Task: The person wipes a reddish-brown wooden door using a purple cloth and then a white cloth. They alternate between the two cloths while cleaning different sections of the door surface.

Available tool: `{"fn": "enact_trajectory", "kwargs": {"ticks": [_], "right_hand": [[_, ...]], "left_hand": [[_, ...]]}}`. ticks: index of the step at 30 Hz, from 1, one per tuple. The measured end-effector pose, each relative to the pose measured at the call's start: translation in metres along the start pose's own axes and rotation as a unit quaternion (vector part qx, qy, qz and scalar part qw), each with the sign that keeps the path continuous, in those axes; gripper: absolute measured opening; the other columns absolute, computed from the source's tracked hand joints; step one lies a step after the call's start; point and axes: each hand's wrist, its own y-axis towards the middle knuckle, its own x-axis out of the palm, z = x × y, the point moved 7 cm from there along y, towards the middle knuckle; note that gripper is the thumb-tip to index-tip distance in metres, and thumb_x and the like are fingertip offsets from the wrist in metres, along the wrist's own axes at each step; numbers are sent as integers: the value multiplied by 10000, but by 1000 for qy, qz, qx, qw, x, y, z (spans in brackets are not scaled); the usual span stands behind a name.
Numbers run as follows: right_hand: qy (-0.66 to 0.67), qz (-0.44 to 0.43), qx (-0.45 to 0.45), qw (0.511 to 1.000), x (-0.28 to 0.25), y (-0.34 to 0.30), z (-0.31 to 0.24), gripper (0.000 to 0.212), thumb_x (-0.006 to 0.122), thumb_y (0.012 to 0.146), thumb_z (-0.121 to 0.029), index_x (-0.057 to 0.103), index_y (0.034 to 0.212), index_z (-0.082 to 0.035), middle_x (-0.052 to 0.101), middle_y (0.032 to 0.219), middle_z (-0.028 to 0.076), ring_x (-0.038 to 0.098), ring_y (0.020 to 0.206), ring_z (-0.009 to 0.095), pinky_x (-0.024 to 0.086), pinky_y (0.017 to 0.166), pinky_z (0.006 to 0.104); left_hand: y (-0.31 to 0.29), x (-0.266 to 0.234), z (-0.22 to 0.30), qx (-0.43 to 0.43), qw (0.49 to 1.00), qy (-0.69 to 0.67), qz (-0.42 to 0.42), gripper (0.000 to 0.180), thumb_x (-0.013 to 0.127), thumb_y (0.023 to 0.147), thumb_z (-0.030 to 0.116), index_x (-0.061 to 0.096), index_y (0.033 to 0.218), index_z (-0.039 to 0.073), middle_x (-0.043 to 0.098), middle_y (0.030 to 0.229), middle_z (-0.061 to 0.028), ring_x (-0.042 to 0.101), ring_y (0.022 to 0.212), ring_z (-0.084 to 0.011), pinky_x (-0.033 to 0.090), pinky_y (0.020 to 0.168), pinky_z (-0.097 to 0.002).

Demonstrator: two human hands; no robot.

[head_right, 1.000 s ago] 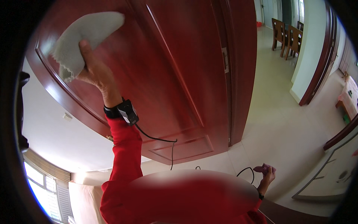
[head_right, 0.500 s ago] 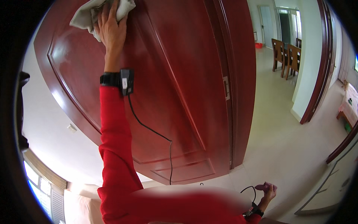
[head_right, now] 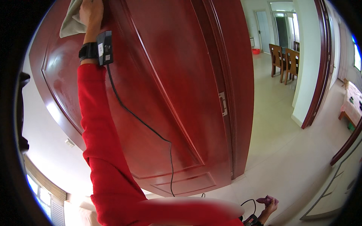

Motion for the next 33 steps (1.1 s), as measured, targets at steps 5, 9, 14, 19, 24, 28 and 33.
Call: {"fn": "enact_trajectory", "kwargs": {"ticks": [5,9,14,19,24,28,33], "right_hand": [[9,-47,-10,999,24,3,2,219,602,889,-207,524,960,-14,656,851,162,639,729,232,557,653,356],[25,-67,-16,997,53,8,15,215,617,882,-192,508,921,-11,645,798,156,631,679,245,558,620,377],[11,-72,37,997,88,10,44,188,641,857,-193,541,911,-43,656,817,139,641,691,225,563,610,361],[-9,-66,85,994,105,-5,59,151,617,858,-171,567,937,-53,656,821,105,652,685,206,570,590,332],[-20,-71,86,994,109,-20,41,115,597,865,-153,569,934,-66,660,835,108,654,691,214,570,589,344],[-28,-61,76,995,103,-22,19,108,593,868,-145,566,930,-61,657,833,101,656,709,214,569,597,351],[-42,-42,65,996,81,-17,3,123,600,866,-134,565,945,-46,657,850,107,658,726,222,568,613,351]], "left_hand": [[-16,18,26,74,996,57,-12,301,525,883,181,589,1147,52,625,1062,-222,574,1006,-402,443,849,-471],[-39,15,41,140,988,25,-67,300,550,855,156,595,1130,46,626,1042,-213,571,977,-406,441,847,-469],[-101,-15,60,254,961,81,-77,418,558,805,67,563,1222,51,605,1081,-222,558,1026,-397,399,918,-478],[-162,-28,62,257,953,88,-132,538,699,752,116,562,1266,200,632,1127,-108,571,1061,-312,446,908,-422],[-224,-44,58,181,957,34,-223,635,707,667,60,564,1270,203,640,1106,-124,597,1002,-322,446,899,-428],[-274,-65,63,178,953,-10,-245,634,695,665,33,573,1260,211,634,1116,-136,593,1025,-341,451,898,-450],[-356,-89,62,150,920,-17,-362,656,676,712,73,521,1320,265,540,1270,-105,499,1177,-344,394,971,-483]]}}
